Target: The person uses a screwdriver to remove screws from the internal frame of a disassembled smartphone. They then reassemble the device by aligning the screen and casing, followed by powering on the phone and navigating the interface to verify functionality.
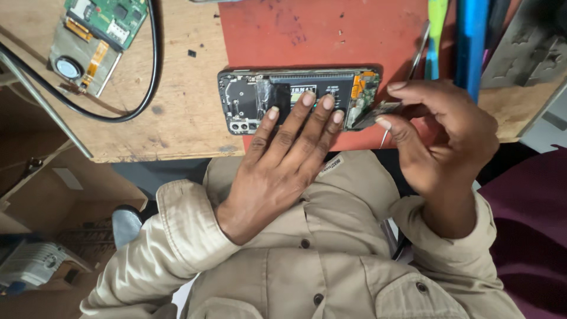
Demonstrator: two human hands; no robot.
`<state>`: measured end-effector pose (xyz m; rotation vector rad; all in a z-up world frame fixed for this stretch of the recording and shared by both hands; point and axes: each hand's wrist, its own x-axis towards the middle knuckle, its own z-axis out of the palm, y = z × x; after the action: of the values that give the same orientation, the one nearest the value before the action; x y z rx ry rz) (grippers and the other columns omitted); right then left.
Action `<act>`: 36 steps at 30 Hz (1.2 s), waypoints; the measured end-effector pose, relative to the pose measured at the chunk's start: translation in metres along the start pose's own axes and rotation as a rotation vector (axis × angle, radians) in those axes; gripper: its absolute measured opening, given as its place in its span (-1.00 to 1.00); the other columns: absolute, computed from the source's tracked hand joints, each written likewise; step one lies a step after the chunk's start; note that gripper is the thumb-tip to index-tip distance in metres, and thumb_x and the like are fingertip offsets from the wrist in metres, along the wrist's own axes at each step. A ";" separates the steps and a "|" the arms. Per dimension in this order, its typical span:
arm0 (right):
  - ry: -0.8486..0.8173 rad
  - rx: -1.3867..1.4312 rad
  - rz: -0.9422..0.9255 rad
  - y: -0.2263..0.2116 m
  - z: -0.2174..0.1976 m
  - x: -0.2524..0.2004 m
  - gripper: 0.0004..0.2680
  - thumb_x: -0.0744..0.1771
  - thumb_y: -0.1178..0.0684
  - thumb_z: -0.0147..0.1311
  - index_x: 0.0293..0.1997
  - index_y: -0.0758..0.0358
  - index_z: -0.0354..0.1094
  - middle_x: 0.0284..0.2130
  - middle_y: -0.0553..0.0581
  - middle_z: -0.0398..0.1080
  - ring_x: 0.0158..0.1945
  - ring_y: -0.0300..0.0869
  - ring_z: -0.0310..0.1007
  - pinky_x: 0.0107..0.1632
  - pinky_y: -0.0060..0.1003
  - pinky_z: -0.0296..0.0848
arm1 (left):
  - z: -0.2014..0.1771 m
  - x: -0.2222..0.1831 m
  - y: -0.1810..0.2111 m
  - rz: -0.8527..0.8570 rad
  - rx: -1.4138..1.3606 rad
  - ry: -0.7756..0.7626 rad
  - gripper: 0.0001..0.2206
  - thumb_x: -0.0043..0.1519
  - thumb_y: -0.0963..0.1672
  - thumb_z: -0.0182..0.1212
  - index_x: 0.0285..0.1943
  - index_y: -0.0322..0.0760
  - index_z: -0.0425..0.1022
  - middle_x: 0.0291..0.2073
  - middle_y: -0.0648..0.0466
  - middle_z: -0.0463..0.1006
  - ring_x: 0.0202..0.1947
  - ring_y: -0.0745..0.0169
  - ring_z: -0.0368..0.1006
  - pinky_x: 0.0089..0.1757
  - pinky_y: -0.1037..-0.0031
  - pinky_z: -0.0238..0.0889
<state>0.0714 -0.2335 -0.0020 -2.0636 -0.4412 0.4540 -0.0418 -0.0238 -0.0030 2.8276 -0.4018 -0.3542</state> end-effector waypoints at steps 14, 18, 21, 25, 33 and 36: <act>-0.033 -0.108 -0.060 -0.010 0.010 0.013 -0.75 0.34 0.40 0.39 0.08 0.38 0.46 -0.16 0.19 0.41 -0.20 -0.24 0.47 -0.17 -0.44 0.47 | -0.004 0.005 0.006 -0.007 0.026 -0.034 -0.45 0.39 -0.06 -0.03 0.61 -0.23 0.22 0.53 -0.03 0.21 0.54 0.02 0.08 0.40 0.04 -0.11; -0.048 -0.118 -0.036 -0.016 0.010 0.016 -0.71 0.32 0.42 0.34 0.12 0.34 0.45 -0.09 0.19 0.33 -0.15 -0.24 0.49 -0.15 -0.44 0.51 | -0.005 0.006 0.009 -0.028 0.016 -0.050 -0.47 0.41 -0.06 -0.03 0.60 -0.23 0.23 0.54 -0.03 0.20 0.54 0.02 0.08 0.41 0.04 -0.13; -0.070 -0.175 -0.038 -0.019 0.009 0.020 -0.69 0.30 0.43 0.32 0.12 0.32 0.46 -0.10 0.18 0.33 -0.16 -0.23 0.50 -0.15 -0.43 0.51 | -0.004 0.005 0.011 -0.044 -0.036 -0.048 -0.51 0.48 -0.05 -0.04 0.61 -0.18 0.20 0.55 -0.06 0.19 0.55 0.00 0.08 0.42 0.02 -0.14; -0.070 -0.229 -0.014 -0.026 0.009 0.026 -0.69 0.29 0.39 0.38 0.13 0.28 0.49 -0.10 0.20 0.35 -0.15 -0.17 0.50 -0.21 -0.39 0.48 | -0.003 0.004 0.011 -0.036 -0.012 -0.044 -0.45 0.42 -0.06 -0.01 0.66 0.01 0.14 0.56 -0.05 0.17 0.55 0.00 0.09 0.40 0.02 -0.15; -0.044 -0.305 -0.037 -0.033 0.013 0.028 -0.71 0.26 0.36 0.41 0.06 0.34 0.51 -0.18 0.23 0.41 -0.18 -0.09 0.49 -0.20 -0.31 0.46 | -0.003 0.005 0.012 -0.046 -0.003 -0.058 -0.42 0.39 -0.06 -0.01 0.67 0.04 0.11 0.56 -0.03 0.15 0.55 0.02 0.08 0.40 0.01 -0.12; -0.030 -0.300 -0.010 -0.032 0.014 0.024 -0.73 0.28 0.34 0.41 0.07 0.34 0.50 -0.16 0.22 0.40 -0.19 -0.10 0.48 -0.24 -0.33 0.45 | -0.003 0.005 0.014 -0.053 -0.002 -0.030 -0.44 0.41 -0.06 -0.01 0.66 0.01 0.14 0.55 -0.03 0.16 0.55 0.01 0.08 0.40 -0.01 -0.10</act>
<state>0.0817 -0.1965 0.0151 -2.3441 -0.5646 0.4338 -0.0395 -0.0374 0.0029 2.8384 -0.3337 -0.4086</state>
